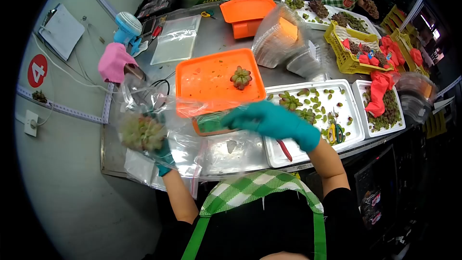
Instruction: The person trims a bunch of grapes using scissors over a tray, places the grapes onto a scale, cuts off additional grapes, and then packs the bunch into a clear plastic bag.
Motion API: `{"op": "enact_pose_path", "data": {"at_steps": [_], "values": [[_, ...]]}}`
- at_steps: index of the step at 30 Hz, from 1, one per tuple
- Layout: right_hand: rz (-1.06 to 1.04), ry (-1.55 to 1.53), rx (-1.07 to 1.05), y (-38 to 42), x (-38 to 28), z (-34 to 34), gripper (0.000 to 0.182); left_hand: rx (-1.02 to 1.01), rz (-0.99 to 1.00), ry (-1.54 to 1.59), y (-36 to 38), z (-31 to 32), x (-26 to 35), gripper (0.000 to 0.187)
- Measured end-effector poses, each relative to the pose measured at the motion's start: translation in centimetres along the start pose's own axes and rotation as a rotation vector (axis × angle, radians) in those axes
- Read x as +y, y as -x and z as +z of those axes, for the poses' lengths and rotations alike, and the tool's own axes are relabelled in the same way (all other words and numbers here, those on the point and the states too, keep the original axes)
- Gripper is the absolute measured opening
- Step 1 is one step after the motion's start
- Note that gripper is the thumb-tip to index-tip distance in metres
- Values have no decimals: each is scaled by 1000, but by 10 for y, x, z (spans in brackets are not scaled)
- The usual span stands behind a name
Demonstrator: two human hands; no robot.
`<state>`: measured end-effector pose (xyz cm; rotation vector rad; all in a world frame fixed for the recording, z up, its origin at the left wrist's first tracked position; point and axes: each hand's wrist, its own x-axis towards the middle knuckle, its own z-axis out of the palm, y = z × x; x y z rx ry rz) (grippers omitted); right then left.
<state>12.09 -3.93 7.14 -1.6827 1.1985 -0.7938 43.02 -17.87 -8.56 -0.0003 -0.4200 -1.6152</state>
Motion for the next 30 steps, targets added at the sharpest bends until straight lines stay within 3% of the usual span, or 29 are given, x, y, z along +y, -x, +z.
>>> {"op": "enact_pose_path", "data": {"at_steps": [1, 2, 3, 6, 9, 10, 13, 16, 19, 20, 23, 26, 29, 30], "values": [[105, -380, 87, -1, -1, -15, 26, -3, 32, 16, -3, -2, 16, 64], [171, -419, 242, -13, 22, -27, 27, -37, 30, 58, -5, -6, 28, 65], [20, -505, 346, -24, 61, -39, 27, -68, 11, 86, -5, -12, 37, 65], [36, -122, 858, -74, 147, -33, 44, -169, -36, 225, -12, -22, 53, 67], [191, 689, 753, -95, 143, -12, 70, -258, -108, 228, -16, -32, 54, 69], [300, 749, 653, -101, 139, -8, 80, -285, -127, 233, -17, -36, 54, 70], [386, 830, 525, -123, 162, -8, 75, -354, -216, 241, -24, -48, 53, 71], [165, 687, 594, -127, 202, -23, 68, -397, -308, 284, -29, -51, 48, 73], [357, -480, 526, -107, 163, -41, 59, -174, -93, 303, -22, 5, 18, 79], [370, -688, 442, -96, 151, -48, 55, -133, -34, 265, -21, 4, 16, 80], [96, -1483, 279, -70, 126, -53, 54, -131, 14, 167, -22, -15, 20, 81], [-108, -1640, 137, -46, 91, -54, 64, -130, -14, 152, -23, 2, 11, 80], [-121, -1696, 55, -26, 64, -52, 70, 44, -16, 39, -21, 6, 6, 78], [-68, -1624, 42, -21, 56, -51, 71, -52, -65, 66, -24, 4, 3, 76]]}}
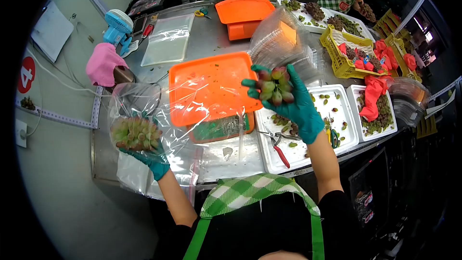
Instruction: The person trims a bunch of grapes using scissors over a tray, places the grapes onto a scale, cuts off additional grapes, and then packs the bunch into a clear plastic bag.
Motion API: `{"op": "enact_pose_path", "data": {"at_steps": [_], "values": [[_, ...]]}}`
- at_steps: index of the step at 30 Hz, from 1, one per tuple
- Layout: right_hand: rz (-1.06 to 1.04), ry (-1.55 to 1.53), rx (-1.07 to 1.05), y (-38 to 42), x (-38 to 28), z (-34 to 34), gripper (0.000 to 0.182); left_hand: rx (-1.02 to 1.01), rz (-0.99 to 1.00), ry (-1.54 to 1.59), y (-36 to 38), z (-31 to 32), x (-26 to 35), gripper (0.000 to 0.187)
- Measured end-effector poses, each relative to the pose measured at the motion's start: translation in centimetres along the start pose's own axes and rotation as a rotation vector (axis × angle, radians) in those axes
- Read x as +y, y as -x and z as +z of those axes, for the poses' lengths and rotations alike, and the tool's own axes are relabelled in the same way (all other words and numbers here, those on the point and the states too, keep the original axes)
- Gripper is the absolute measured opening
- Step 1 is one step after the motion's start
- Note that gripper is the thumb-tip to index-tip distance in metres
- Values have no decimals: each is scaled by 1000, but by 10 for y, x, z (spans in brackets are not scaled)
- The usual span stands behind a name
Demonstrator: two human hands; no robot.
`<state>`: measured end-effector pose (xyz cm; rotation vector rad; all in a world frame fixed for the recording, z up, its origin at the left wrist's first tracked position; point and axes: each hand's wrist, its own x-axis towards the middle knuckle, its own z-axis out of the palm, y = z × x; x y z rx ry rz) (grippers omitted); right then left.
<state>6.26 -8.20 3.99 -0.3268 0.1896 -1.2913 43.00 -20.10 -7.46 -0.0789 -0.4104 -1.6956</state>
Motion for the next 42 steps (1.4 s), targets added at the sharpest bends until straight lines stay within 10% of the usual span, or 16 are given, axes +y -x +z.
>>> {"op": "enact_pose_path", "data": {"at_steps": [5, 6, 9, 11, 12, 14, 24, 32, 42], "values": [[124, 312, 224, 14, 33, 25, 73, -164, -105, 80, -15, 28, -34, 71], [139, 241, 196, 13, 38, 31, 61, 317, 64, -194, -16, 46, -47, 71], [156, 136, 232, 6, 54, 36, 47, 445, 66, -234, -7, 81, -82, 69], [138, 73, 216, -2, 61, 33, 46, -160, -277, 104, -6, 23, -85, 73], [121, 24, 168, -7, 63, 29, 46, 232, -154, -97, -2, 58, -100, 76], [64, 91, 168, -12, 67, 28, 46, -149, -267, 210, -7, 36, -107, 69], [152, 1235, 318, -13, 72, 43, 43, 14, -149, -215, 18, 71, -135, 57], [-20, 538, 318, -21, 71, 41, 62, 72, -235, -128, 22, 68, -140, 57], [160, 970, 358, -19, 71, 38, 79, -24, -317, -171, 46, 57, -150, 58]]}}
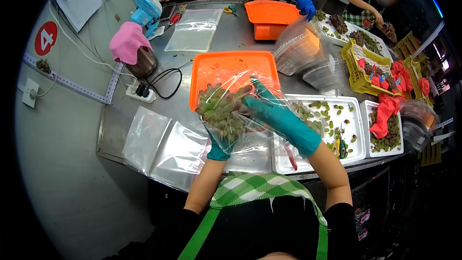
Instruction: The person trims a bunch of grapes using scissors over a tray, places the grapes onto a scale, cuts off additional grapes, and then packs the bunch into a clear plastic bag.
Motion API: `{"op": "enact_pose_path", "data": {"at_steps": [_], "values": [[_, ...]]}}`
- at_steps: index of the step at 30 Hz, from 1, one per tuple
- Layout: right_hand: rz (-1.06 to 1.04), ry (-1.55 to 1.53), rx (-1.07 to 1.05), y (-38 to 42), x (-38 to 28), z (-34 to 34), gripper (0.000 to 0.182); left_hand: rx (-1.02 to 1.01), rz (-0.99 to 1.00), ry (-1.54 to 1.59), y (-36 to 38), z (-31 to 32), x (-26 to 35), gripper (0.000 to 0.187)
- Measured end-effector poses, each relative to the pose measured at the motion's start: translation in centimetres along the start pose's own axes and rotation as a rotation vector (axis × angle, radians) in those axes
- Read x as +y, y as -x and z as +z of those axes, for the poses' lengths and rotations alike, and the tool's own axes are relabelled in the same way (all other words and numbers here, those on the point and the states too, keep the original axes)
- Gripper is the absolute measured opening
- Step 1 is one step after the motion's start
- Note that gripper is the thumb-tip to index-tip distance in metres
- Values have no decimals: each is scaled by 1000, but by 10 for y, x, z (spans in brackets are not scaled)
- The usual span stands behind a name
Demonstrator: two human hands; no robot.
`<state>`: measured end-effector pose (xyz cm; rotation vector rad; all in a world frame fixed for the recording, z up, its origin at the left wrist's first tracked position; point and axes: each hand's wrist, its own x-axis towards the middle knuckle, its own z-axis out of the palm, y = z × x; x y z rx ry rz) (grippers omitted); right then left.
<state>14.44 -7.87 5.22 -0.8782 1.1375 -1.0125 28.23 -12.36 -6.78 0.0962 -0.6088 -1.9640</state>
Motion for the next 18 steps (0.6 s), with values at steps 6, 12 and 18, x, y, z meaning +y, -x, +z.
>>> {"op": "enact_pose_path", "data": {"at_steps": [6, 12, 18], "values": [[-325, 574, -43, 41, -17, 18, 68, 6, -24, 25, -1, 2, 4, 58], [-324, 774, -222, 115, -45, 12, 64, 61, 20, 75, -15, 7, 16, 58], [-809, 149, 670, 149, -6, -53, 66, 90, 78, 127, -32, -2, 30, 59]]}}
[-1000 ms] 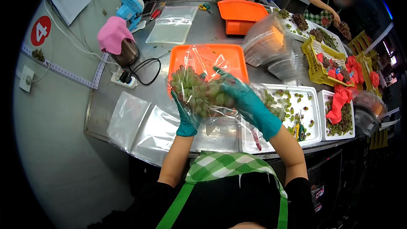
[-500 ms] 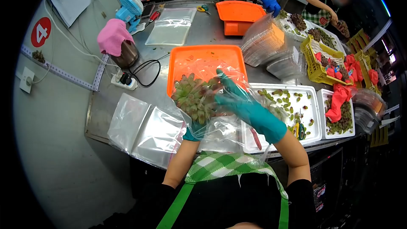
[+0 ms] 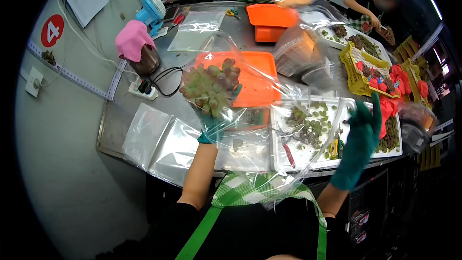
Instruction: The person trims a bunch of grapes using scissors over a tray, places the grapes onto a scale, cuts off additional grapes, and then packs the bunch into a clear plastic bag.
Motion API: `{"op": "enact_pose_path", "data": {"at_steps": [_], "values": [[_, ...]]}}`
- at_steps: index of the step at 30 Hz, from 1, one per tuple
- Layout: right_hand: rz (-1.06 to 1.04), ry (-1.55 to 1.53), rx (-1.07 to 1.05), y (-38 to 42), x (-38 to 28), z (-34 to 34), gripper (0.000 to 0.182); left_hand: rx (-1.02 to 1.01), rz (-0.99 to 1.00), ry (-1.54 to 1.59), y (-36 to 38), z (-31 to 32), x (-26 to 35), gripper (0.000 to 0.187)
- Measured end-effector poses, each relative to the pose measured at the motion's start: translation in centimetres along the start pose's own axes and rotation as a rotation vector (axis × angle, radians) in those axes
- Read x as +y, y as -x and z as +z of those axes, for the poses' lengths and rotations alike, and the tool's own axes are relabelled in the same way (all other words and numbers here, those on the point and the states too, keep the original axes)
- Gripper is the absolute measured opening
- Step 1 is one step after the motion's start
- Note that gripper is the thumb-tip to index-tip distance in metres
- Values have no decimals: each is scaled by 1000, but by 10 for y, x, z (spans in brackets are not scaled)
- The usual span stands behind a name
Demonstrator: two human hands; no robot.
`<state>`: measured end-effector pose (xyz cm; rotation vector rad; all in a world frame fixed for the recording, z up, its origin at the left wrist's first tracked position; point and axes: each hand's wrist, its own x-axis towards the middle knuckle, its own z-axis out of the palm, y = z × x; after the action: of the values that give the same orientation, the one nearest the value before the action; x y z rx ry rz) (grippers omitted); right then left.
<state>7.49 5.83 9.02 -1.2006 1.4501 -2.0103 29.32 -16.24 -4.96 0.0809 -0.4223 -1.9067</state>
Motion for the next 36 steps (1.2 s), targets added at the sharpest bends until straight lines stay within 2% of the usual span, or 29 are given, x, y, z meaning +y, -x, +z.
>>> {"op": "enact_pose_path", "data": {"at_steps": [1, 2, 5, 10, 12, 14, 16, 20, 23, 25, 28, 33, 36], "values": [[-35, 33, 304, -11, 15, 7, 69, -7, -8, 9, 1, 0, 1, 59], [59, 59, 215, 0, 49, 4, 77, -8, -19, 12, 3, -1, 1, 59], [93, 228, -223, 35, 120, 25, 106, -57, -91, 21, 9, 7, -7, 59], [-423, 144, -399, 10, 45, 74, 113, -145, -293, 19, 32, 31, -36, 59], [-575, 204, -518, -4, 17, 94, 113, -176, -351, 16, 46, 38, -43, 59], [-566, 405, -728, -11, 2, 110, 109, -194, -396, 13, 58, 43, -45, 59], [-451, 648, -964, -12, -4, 118, 107, -199, -420, 16, 67, 45, -44, 59], [-526, 431, -827, -13, -2, 97, 107, -180, -428, 16, 72, 51, -38, 59], [-471, 493, -803, -15, -5, 81, 110, -164, -407, 34, 64, 51, -37, 59], [-407, 376, -765, -14, 6, 68, 113, -155, -387, 42, 57, 50, -42, 59], [-312, 386, -679, -13, 3, 54, 115, -142, -356, 52, 45, 49, -50, 60], [-318, 499, -578, -20, -21, 10, 90, -109, -269, 56, 28, 45, -43, 60], [-341, 272, -280, -20, -39, -17, 59, -93, -210, 60, 16, 43, -36, 60]]}}
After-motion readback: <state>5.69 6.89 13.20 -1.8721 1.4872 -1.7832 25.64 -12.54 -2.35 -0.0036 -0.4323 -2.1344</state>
